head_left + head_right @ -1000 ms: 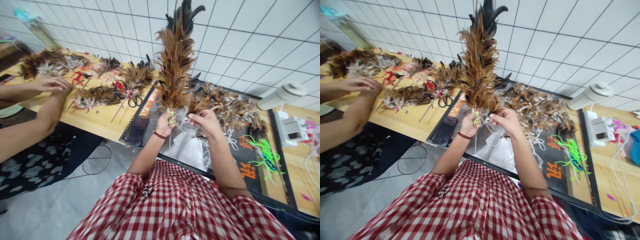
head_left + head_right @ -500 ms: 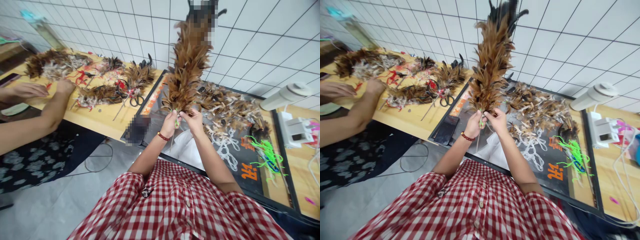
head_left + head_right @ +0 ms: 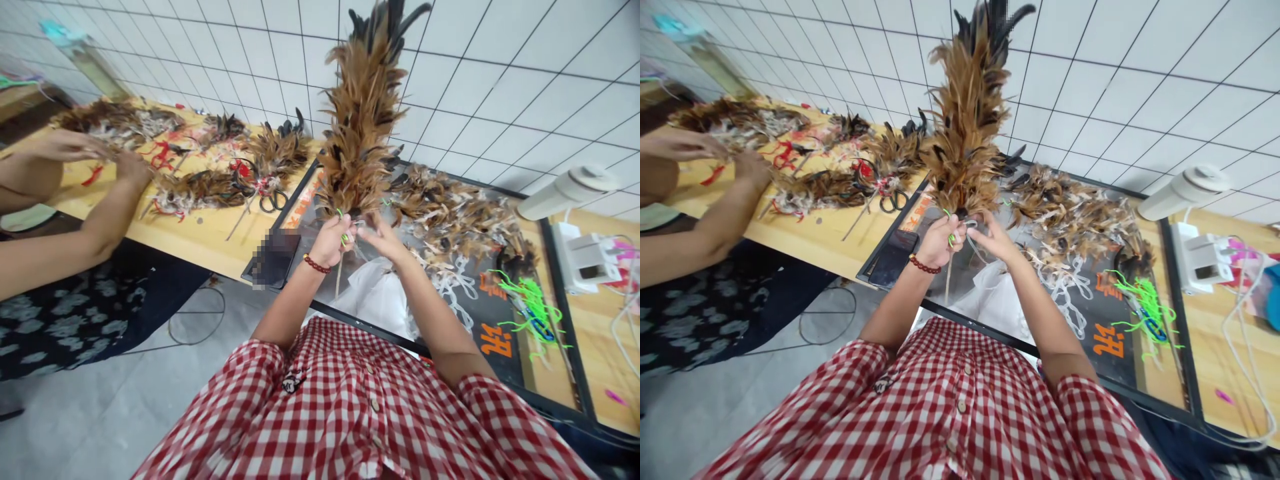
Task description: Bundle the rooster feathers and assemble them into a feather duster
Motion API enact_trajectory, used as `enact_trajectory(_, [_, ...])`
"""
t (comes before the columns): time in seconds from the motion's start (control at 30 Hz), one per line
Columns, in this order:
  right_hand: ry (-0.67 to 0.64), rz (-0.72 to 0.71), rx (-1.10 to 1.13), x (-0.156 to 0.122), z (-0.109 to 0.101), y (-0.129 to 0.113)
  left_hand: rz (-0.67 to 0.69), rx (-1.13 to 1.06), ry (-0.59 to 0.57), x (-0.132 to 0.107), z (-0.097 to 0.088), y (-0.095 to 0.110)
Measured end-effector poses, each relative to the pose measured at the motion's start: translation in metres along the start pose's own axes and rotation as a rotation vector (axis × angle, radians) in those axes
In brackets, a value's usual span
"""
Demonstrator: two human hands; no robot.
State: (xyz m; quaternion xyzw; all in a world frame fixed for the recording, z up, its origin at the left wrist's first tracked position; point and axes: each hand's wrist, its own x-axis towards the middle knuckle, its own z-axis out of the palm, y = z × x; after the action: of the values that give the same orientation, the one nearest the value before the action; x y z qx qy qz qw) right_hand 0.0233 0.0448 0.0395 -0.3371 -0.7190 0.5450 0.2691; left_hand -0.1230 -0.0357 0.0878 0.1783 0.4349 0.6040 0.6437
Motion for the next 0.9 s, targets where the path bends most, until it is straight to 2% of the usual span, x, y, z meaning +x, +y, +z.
enact_trajectory(0.03, [-0.113, 0.062, 0.083, -0.001, -0.004, -0.001, 0.011, 0.009, -0.003, 0.001, -0.001, 0.003])
enact_trajectory(0.07, [-0.171, 0.115, 0.17, -0.002, -0.008, -0.002, 0.023, 0.027, 0.002, 0.002, -0.002, 0.006])
enact_trajectory(0.17, [-0.131, 0.191, 0.335, -0.009, -0.023, -0.015, 0.058, 0.103, 0.048, 0.006, -0.002, 0.011])
enact_trajectory(0.3, [-0.035, 0.115, 0.375, -0.018, -0.037, -0.038, 0.073, 0.175, 0.069, 0.01, 0.003, 0.012])
enact_trajectory(0.4, [-0.086, 0.246, 0.49, -0.022, -0.038, -0.051, 0.094, 0.253, 0.096, 0.015, 0.006, 0.01])
enact_trajectory(0.47, [-0.142, 0.323, 0.48, -0.023, -0.036, -0.058, 0.092, 0.324, 0.112, 0.018, 0.006, 0.008])
enact_trajectory(0.5, [-0.163, 0.314, 0.421, -0.023, -0.035, -0.062, 0.087, 0.361, 0.117, 0.02, 0.006, 0.006])
enact_trajectory(0.57, [-0.155, 0.193, 0.204, -0.017, -0.035, -0.072, 0.075, 0.438, 0.118, 0.022, 0.004, 0.003])
enact_trajectory(0.63, [-0.087, 0.0, -0.143, -0.007, -0.036, -0.085, 0.094, 0.526, 0.088, 0.022, 0.001, -0.001])
enact_trajectory(0.73, [0.01, -0.221, -0.752, 0.01, -0.039, -0.109, 0.209, 0.724, 0.013, 0.021, -0.005, -0.003])
enact_trajectory(0.8, [-0.042, -0.32, -1.044, 0.018, -0.037, -0.125, 0.292, 0.883, -0.034, 0.021, -0.006, -0.002])
enact_trajectory(0.9, [-0.249, -0.49, -1.242, 0.025, -0.029, -0.141, 0.385, 1.048, -0.097, 0.023, -0.004, 0.005])
